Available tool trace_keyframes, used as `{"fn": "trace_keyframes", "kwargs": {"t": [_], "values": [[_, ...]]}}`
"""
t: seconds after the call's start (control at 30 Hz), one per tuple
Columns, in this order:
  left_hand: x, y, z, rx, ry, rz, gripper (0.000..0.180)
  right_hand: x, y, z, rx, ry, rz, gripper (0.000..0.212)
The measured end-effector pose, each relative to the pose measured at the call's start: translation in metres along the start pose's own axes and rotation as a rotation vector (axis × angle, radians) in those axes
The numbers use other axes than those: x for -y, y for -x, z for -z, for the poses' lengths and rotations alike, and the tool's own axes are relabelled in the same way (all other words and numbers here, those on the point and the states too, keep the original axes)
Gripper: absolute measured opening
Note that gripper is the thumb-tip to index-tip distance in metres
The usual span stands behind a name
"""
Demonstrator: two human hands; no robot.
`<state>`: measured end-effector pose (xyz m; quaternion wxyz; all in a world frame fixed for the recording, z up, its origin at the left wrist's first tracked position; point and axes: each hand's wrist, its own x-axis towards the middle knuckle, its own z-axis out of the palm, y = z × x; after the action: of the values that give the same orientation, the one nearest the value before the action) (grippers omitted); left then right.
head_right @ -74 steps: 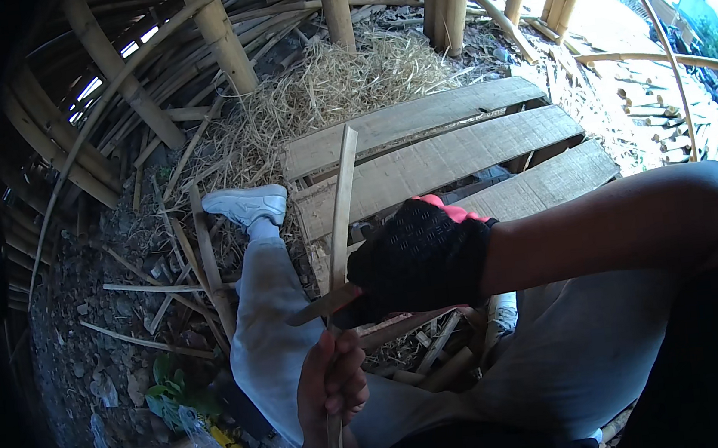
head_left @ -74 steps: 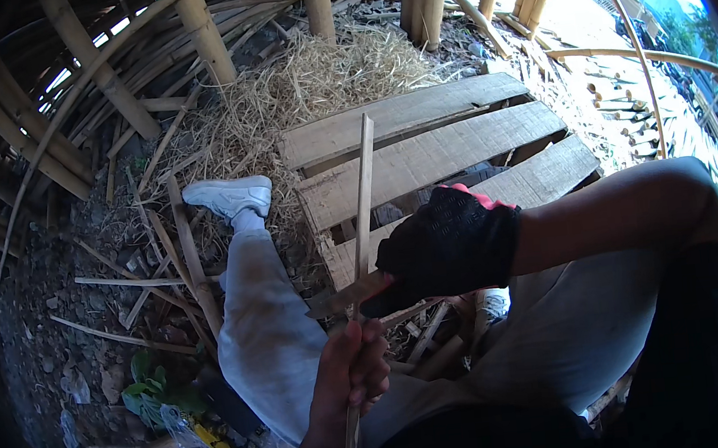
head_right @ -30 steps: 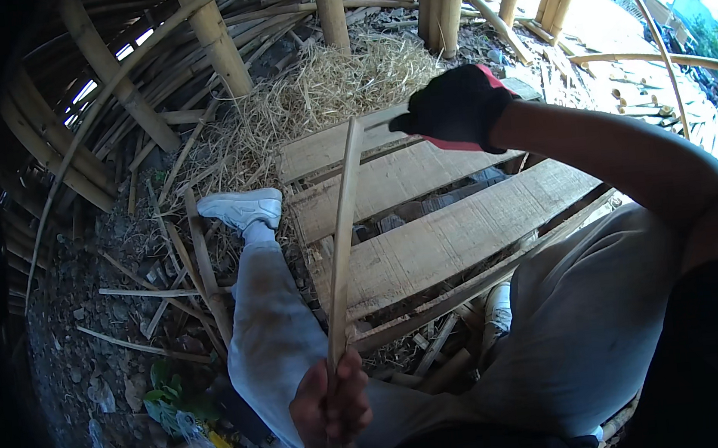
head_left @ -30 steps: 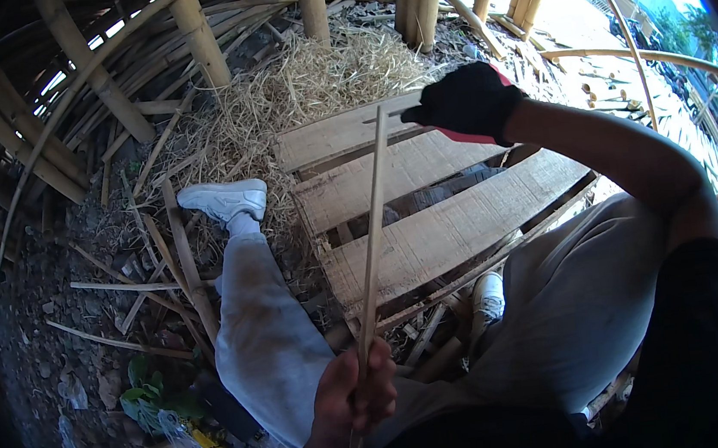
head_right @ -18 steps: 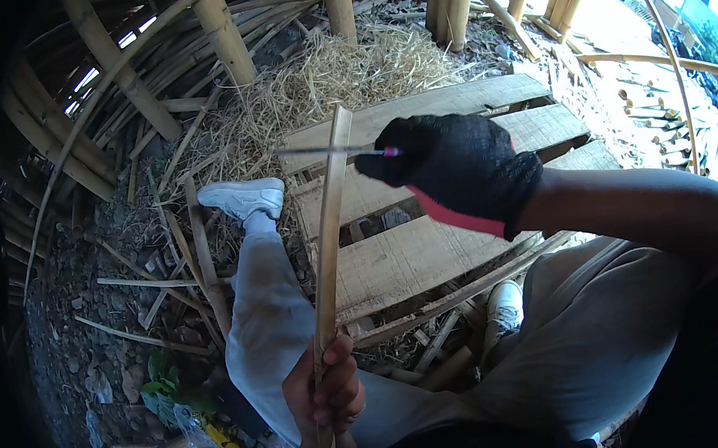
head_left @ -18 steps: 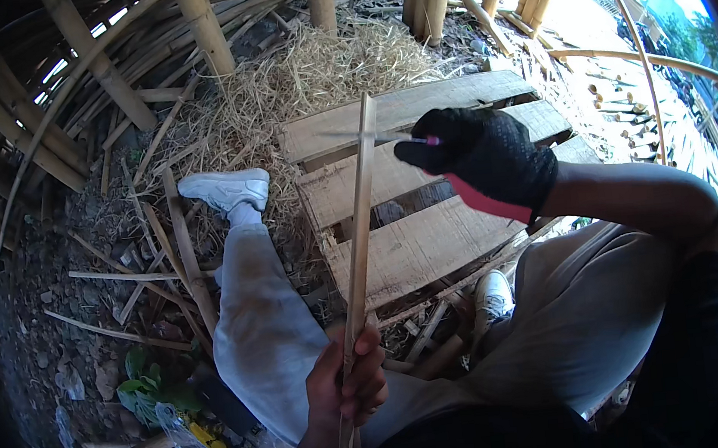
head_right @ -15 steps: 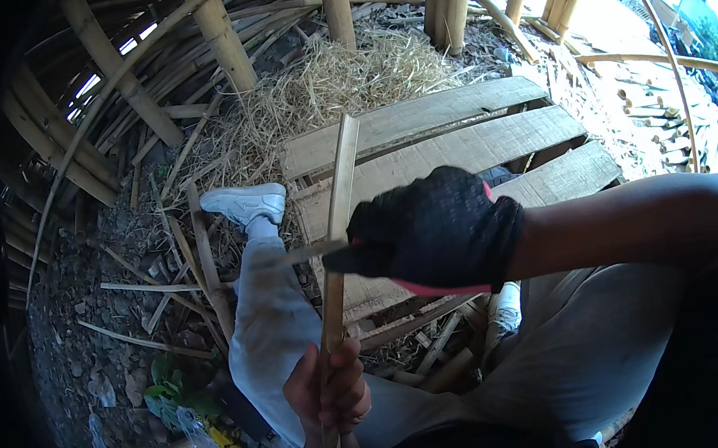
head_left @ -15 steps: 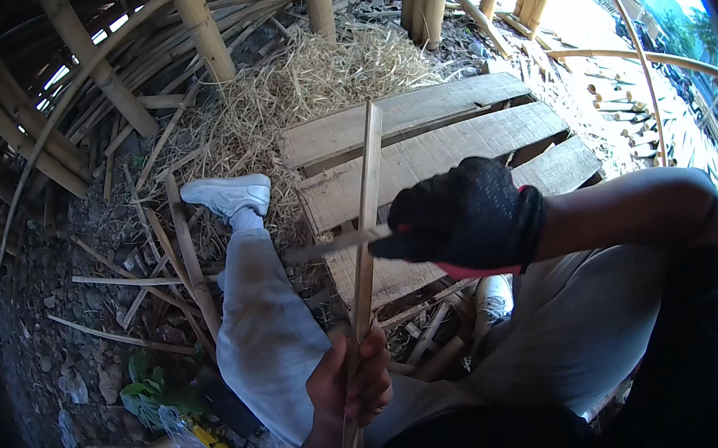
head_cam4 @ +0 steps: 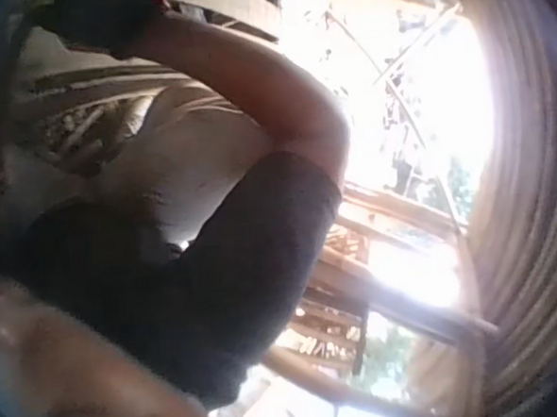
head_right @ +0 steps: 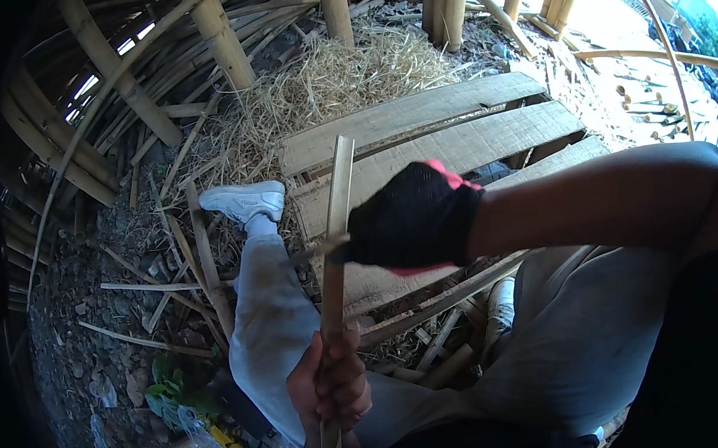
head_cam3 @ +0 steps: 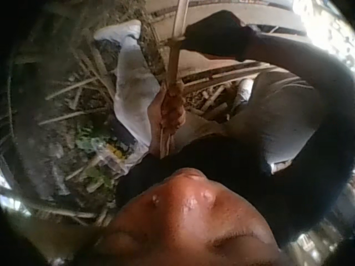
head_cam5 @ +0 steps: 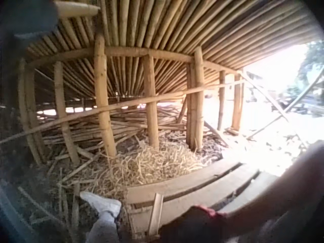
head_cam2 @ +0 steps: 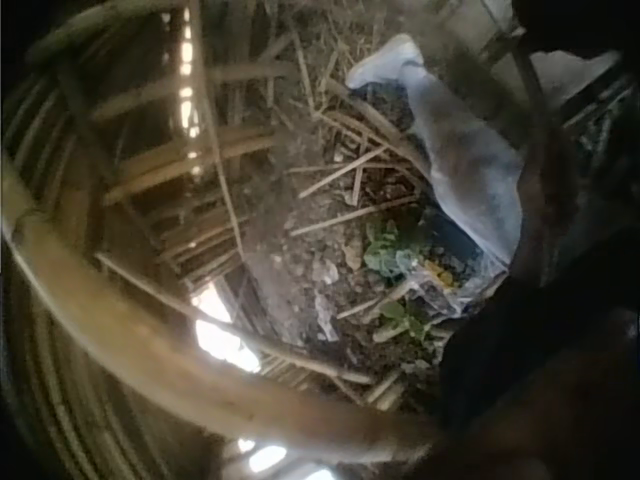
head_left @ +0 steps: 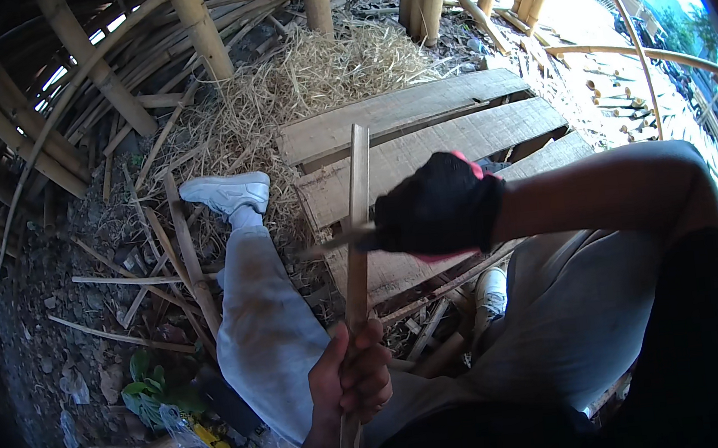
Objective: The person sits on the ground and uses a knife to shave and smooth a thin bamboo stick. They hold the stick with one hand and repeatedly scrape along its length with the knife in the other hand, rotating the stick to work different sides.
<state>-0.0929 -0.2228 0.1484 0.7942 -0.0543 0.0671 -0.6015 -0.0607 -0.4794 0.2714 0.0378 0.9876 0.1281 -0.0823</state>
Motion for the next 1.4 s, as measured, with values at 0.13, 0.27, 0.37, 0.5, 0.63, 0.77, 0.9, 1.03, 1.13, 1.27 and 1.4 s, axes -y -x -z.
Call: {"fn": "trace_keyframes", "kwargs": {"t": [0.13,0.27,0.37,0.5,0.63,0.77,0.9,1.03,1.13,1.27,1.4], "values": [[0.005,-0.002,0.003,-0.113,-0.075,0.058,0.035,-0.059,-0.018,0.008,0.009,0.160,-0.191,0.044],[-0.001,0.000,0.000,-0.044,-0.052,-0.006,0.035,-0.005,-0.005,0.016,0.058,0.019,-0.053,0.046],[0.000,0.007,-0.002,0.005,0.003,-0.048,0.036,0.023,0.019,-0.002,-0.162,-0.124,0.168,0.043],[0.001,0.000,0.000,0.009,0.050,-0.035,0.036,-0.062,-0.011,-0.021,-0.236,0.090,0.067,0.041],[0.000,0.001,0.001,-0.007,-0.001,-0.024,0.036,0.010,0.006,0.016,0.063,-0.060,0.005,0.052],[0.005,0.003,-0.002,-0.015,0.035,-0.009,0.036,-0.026,-0.007,0.011,0.008,-0.024,0.026,0.053],[0.005,0.000,0.002,-0.017,0.039,0.007,0.036,-0.005,0.000,0.022,0.115,0.063,-0.048,0.054],[0.005,0.001,-0.002,0.068,0.069,0.006,0.037,-0.001,0.001,0.027,0.184,-0.100,0.106,0.048],[-0.003,-0.002,0.003,0.039,0.050,0.040,0.035,-0.014,0.001,0.007,0.079,-0.087,0.102,0.046],[-0.004,0.001,-0.002,0.066,0.047,-0.002,0.035,0.008,0.006,0.017,0.050,-0.007,0.027,0.049],[-0.003,0.005,-0.005,0.075,-0.005,0.008,0.035,0.014,0.005,0.017,0.003,-0.030,0.120,0.053]]}}
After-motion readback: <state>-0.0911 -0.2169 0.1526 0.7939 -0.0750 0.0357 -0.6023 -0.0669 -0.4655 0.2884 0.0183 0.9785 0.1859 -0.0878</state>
